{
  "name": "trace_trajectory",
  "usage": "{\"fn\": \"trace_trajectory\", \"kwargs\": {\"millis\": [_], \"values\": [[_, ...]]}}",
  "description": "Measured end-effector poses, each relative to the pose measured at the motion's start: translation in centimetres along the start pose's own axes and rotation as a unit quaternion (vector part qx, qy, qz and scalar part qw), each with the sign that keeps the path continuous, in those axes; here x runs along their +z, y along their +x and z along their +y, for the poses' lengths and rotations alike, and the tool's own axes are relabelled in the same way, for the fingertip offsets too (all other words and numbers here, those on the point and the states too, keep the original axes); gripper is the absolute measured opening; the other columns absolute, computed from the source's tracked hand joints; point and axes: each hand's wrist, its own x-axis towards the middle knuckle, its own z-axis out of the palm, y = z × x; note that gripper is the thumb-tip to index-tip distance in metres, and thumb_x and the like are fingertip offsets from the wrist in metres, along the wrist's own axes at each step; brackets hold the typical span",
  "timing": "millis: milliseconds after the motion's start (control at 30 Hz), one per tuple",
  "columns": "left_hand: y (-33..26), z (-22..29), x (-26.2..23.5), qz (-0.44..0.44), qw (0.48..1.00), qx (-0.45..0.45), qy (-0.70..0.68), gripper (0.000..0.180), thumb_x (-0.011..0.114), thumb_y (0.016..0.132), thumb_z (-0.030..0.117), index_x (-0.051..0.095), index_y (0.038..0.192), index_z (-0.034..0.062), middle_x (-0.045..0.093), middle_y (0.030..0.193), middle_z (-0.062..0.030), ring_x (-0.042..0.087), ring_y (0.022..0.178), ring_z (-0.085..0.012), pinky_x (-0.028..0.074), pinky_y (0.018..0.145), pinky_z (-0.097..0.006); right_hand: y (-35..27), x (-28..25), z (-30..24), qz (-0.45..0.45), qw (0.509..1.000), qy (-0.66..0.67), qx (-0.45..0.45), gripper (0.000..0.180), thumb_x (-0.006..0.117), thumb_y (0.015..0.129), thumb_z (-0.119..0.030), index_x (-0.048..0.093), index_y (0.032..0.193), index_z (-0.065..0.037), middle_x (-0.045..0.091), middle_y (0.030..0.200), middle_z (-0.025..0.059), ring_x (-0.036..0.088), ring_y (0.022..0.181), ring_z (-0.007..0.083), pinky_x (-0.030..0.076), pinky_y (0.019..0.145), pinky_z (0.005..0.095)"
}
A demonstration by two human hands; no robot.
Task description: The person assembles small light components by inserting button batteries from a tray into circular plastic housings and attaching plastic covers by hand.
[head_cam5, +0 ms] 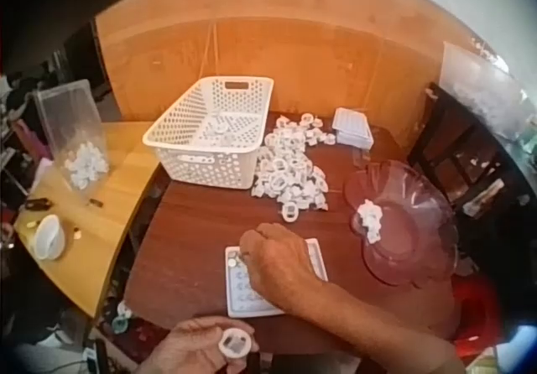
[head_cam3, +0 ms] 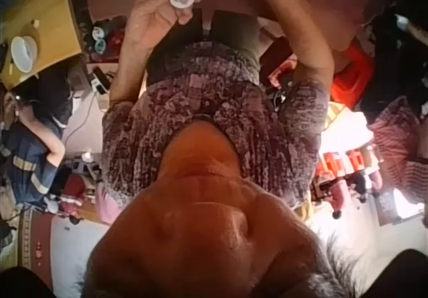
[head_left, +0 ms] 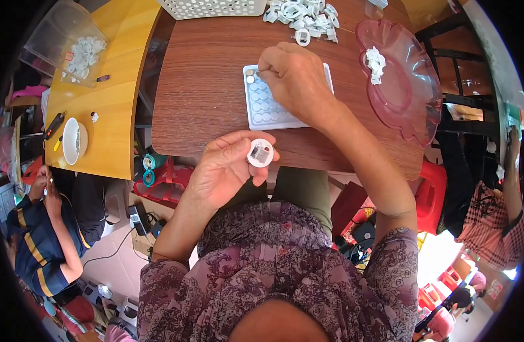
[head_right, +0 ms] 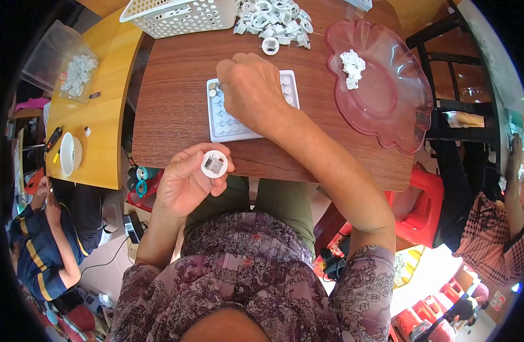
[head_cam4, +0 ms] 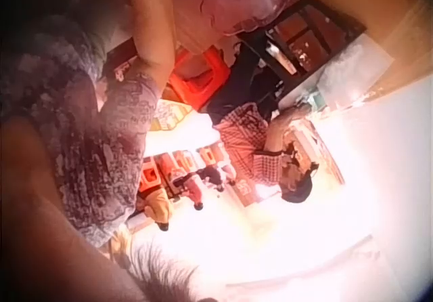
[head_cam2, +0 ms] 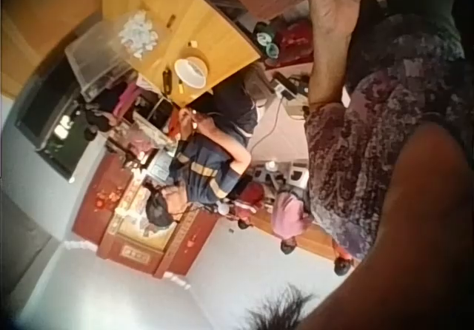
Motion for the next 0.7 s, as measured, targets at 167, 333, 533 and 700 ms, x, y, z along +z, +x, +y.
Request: {"fn": "trace_trajectory", "kwargs": {"millis": [167,333,533,700], "values": [[0.2,0.0,0.2,0.014,1.0,0.003,-0.014,0.038,0.053,0.09,0.023,0.053,0.111,-0.0089,0.062,0.094,-0.0211,0.059,0.066,-0.0187,0.049,0.059,-0.03,-0.7,-0.9,-0.2,-0.023,0.996,0.068,0.051,0.005,0.062,0.072,-0.003,0.057,0.074,-0.002,0.056,0.067,0.0097,0.054,0.059,0.0226,0.043,0.054,0.0333],[0.2,-0.1,0.1,0.024,0.999,0.026,-0.024,0.04,0.054,0.09,0.023,0.051,0.114,-0.0086,0.062,0.097,-0.0212,0.061,0.072,-0.0199,0.049,0.061,-0.031,-3.0,-4.0,-3.3,-0.014,0.971,0.19,0.143,0.004,0.06,0.069,-0.002,0.057,0.069,0.0,0.057,0.068,0.0145,0.056,0.061,0.0297,0.044,0.056,0.0373],[0.5,-0.6,0.9,0.014,0.998,0.048,-0.03,0.039,0.055,0.09,0.019,0.05,0.116,-0.0087,0.061,0.101,-0.0199,0.061,0.08,-0.0226,0.049,0.068,-0.032,-6.2,-6.2,-6.2,0.005,0.97,0.208,0.123,0.007,0.064,0.072,0.003,0.059,0.076,0.0,0.056,0.071,0.0044,0.052,0.058,0.0096,0.042,0.052,0.0228],[0.5,-1.0,1.7,0.016,0.996,0.085,0.001,0.037,0.058,0.087,0.016,0.052,0.115,-0.0078,0.061,0.102,-0.0146,0.06,0.086,-0.0213,0.049,0.07,-0.033,-7.5,-5.2,-6.5,0.056,0.984,0.161,0.059,0.017,0.066,0.067,0.009,0.059,0.079,0.0,0.055,0.071,0.0081,0.055,0.06,0.0175,0.043,0.05,0.0269]]}}
